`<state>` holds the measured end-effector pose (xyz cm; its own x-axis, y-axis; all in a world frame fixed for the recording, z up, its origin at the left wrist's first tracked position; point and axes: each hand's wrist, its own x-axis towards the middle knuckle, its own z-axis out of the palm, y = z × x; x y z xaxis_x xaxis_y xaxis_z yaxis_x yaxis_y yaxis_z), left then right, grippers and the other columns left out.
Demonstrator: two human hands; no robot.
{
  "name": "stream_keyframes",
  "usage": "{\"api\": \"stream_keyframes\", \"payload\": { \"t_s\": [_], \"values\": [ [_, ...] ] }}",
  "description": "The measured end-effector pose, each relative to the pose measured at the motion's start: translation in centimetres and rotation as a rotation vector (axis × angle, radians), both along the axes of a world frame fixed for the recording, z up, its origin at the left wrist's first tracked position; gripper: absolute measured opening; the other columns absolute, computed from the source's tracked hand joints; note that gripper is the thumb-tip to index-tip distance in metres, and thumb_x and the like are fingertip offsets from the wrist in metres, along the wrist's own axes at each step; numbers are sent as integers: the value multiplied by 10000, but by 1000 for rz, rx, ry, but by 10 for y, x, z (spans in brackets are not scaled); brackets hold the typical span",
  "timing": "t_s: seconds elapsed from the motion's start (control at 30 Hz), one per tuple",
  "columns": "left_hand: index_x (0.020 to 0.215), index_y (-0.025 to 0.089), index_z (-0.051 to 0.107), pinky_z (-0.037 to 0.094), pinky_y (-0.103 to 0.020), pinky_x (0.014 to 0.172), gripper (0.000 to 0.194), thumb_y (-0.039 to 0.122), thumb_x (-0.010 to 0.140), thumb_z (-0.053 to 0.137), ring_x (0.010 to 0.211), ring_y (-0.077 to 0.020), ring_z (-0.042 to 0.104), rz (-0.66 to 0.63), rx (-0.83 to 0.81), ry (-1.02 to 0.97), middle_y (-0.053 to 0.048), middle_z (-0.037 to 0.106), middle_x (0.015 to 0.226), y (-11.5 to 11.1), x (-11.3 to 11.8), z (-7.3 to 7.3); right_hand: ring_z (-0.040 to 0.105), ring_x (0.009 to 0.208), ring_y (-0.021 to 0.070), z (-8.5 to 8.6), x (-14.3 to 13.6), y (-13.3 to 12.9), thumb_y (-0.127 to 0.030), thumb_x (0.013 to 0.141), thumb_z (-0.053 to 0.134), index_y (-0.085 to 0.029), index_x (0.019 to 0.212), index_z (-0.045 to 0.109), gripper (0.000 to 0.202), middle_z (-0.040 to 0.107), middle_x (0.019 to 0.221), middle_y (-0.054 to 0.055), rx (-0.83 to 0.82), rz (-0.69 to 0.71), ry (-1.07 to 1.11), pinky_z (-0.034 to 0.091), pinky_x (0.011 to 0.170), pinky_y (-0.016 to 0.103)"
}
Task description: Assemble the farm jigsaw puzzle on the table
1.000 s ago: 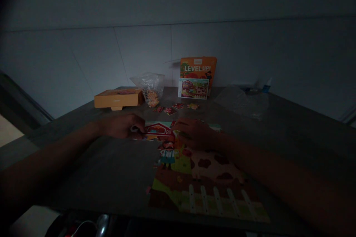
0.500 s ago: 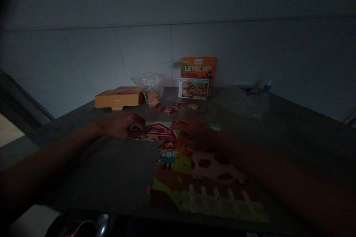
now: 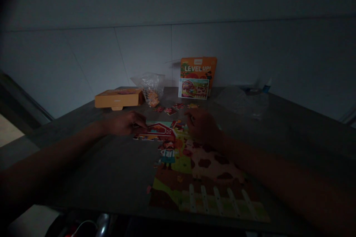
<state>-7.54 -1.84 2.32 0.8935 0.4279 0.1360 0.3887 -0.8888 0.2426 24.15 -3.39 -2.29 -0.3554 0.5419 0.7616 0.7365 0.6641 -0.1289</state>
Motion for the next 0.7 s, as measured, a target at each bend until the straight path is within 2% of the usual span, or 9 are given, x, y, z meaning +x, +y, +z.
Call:
{"api": "stream_keyframes", "payload": {
  "t_s": [0.17,0.27,0.53,0.7],
  "values": [
    [921,179,778,455,-222,615,212,199,929,567,680,-125,640,6,6,1,-63,717,794,1,0,0,640,734,236,1,2,3,-198,816,508,-154,917,669,195,699,830,104,-124,-132,38,509,719,369],
    [918,178,777,450,-217,610,218,206,933,561,682,-125,645,-5,3,1,-66,718,789,1,0,0,633,728,227,2,3,3,-196,800,511,-151,921,668,204,696,824,98,-159,-164,26,509,721,366],
    [917,179,773,446,-217,617,237,188,938,537,684,-121,642,-1,5,14,-65,724,811,3,-1,-2,647,760,225,-3,5,8,-149,786,515,-157,914,662,196,706,879,108,-179,-153,1,508,701,338],
    [903,174,770,446,-212,625,249,185,944,524,685,-119,638,-13,-10,13,-61,721,802,1,2,-2,639,733,224,-6,4,9,-163,800,510,-150,910,653,181,693,855,108,-173,-30,-14,515,698,349]
  ]
}}
